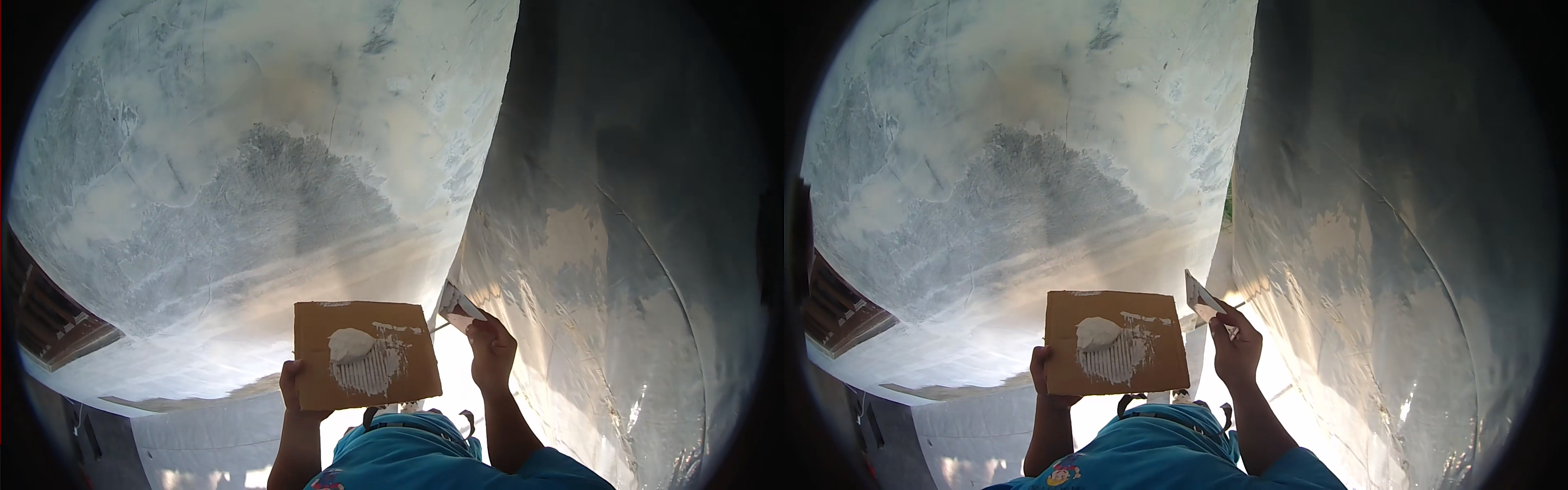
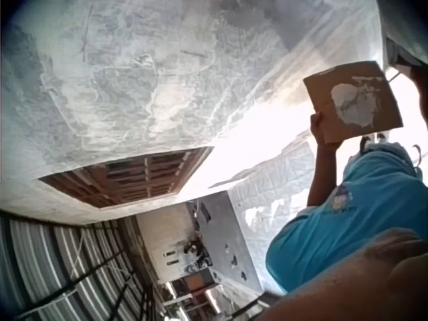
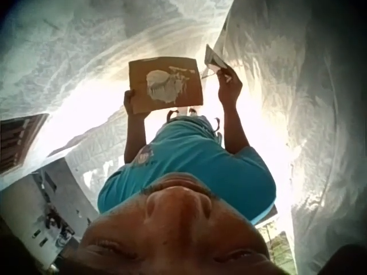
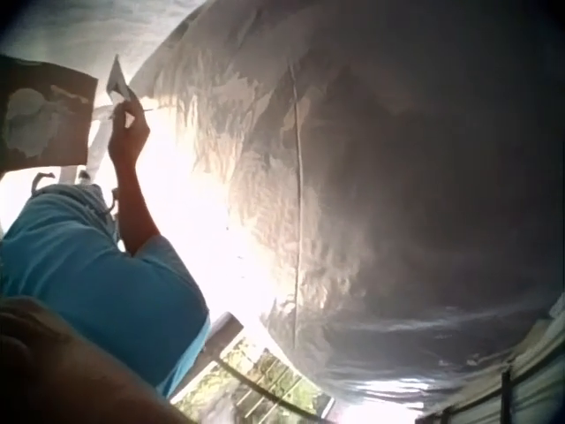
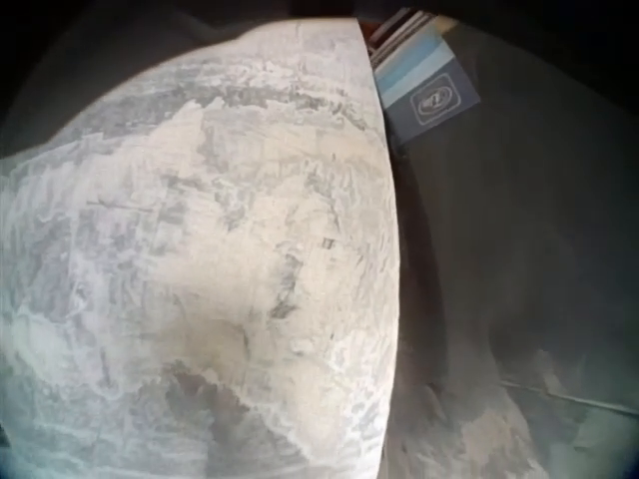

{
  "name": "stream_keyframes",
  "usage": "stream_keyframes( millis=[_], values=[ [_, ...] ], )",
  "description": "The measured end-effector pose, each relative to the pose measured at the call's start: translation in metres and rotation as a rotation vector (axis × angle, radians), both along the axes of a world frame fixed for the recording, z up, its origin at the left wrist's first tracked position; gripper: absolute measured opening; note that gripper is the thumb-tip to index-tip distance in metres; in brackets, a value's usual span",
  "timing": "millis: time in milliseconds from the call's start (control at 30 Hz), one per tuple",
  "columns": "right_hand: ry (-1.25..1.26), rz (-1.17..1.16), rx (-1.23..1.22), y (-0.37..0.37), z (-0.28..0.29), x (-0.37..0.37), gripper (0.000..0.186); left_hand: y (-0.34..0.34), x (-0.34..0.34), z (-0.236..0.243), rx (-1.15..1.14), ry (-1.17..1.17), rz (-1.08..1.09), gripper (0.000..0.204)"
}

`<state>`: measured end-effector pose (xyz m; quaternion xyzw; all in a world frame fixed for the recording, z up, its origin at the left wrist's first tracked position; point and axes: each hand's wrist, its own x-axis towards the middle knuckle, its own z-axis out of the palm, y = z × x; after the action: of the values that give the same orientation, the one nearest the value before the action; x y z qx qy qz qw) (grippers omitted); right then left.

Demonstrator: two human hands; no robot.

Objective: Apply wall putty to an exterior wall using a scraper.

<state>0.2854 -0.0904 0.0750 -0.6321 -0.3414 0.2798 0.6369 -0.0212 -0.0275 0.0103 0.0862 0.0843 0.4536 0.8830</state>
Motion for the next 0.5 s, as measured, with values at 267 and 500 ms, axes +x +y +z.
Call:
stream_keyframes(
  millis=[267,500],
  values=[
    [0.099,0.03,0.216,-0.018,0.03,-0.059,0.022,-0.002,-0.028,0.023,0.029,-0.024,-0.017,0.067],
    [-0.318,0.368,0.302,-0.028,0.03,-0.096,0.023,-0.006,-0.057,0.028,0.097,-0.098,-0.037,0.065]
  ],
)
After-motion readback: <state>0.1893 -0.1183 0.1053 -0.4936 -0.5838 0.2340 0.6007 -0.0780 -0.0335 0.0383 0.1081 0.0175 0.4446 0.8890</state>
